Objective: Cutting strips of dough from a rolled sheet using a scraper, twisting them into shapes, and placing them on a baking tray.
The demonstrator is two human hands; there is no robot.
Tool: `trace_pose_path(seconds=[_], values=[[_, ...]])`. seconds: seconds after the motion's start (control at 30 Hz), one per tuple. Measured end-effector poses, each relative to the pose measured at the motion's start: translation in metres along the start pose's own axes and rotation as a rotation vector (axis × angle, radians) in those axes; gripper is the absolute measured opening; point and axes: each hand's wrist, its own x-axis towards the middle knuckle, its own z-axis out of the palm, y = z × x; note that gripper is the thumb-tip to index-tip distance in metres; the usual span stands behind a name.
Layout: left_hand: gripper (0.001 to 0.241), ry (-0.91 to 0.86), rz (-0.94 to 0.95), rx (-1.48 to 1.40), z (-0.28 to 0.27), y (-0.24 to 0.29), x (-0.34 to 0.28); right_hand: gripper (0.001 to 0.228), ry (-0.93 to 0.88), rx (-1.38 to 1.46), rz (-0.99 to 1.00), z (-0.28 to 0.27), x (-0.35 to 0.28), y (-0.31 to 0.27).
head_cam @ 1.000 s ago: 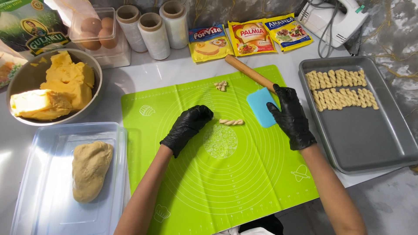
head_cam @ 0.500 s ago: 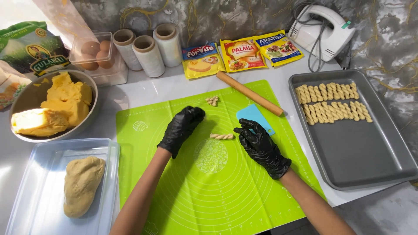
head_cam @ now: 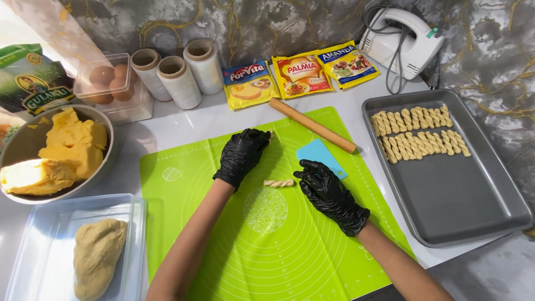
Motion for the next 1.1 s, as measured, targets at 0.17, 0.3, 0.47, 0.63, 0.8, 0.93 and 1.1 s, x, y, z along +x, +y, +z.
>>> trace_pose_path(seconds=[0.17,0.3,0.47,0.63,0.8,0.93,1.1], values=[[0.044,-0.177,-0.098,-0.270,-0.060,0.018,-0.015,0.037,-0.114,-0.077,-0.124,0.017,-0.018,0.037],[0.038,-0.369,-0.155,-0.365,-0.062,0.023,-0.026,0.040,-0.174,-0.134,-0.156,0.016,-0.020,0.032],[0.035,-0.483,-0.068,-0.277,-0.046,0.037,-0.043,0.043,-0.141,-0.278,-0.137,0.039,-0.030,0.050],[0.023,-0.449,-0.015,-0.271,-0.045,0.038,-0.046,0.037,-0.169,-0.325,-0.100,0.043,-0.029,0.047],[0.036,-0.505,-0.357,-0.553,-0.098,0.055,-0.040,0.045,-0.174,0.054,0.255,0.023,-0.006,0.015],[0.042,-0.499,-0.209,-0.400,-0.050,0.035,-0.046,0.035,-0.181,-0.037,0.200,0.022,-0.006,0.028],[0.033,-0.506,-0.156,-0.261,-0.050,0.029,-0.032,0.031,-0.125,-0.026,0.163,0.023,-0.002,0.035]])
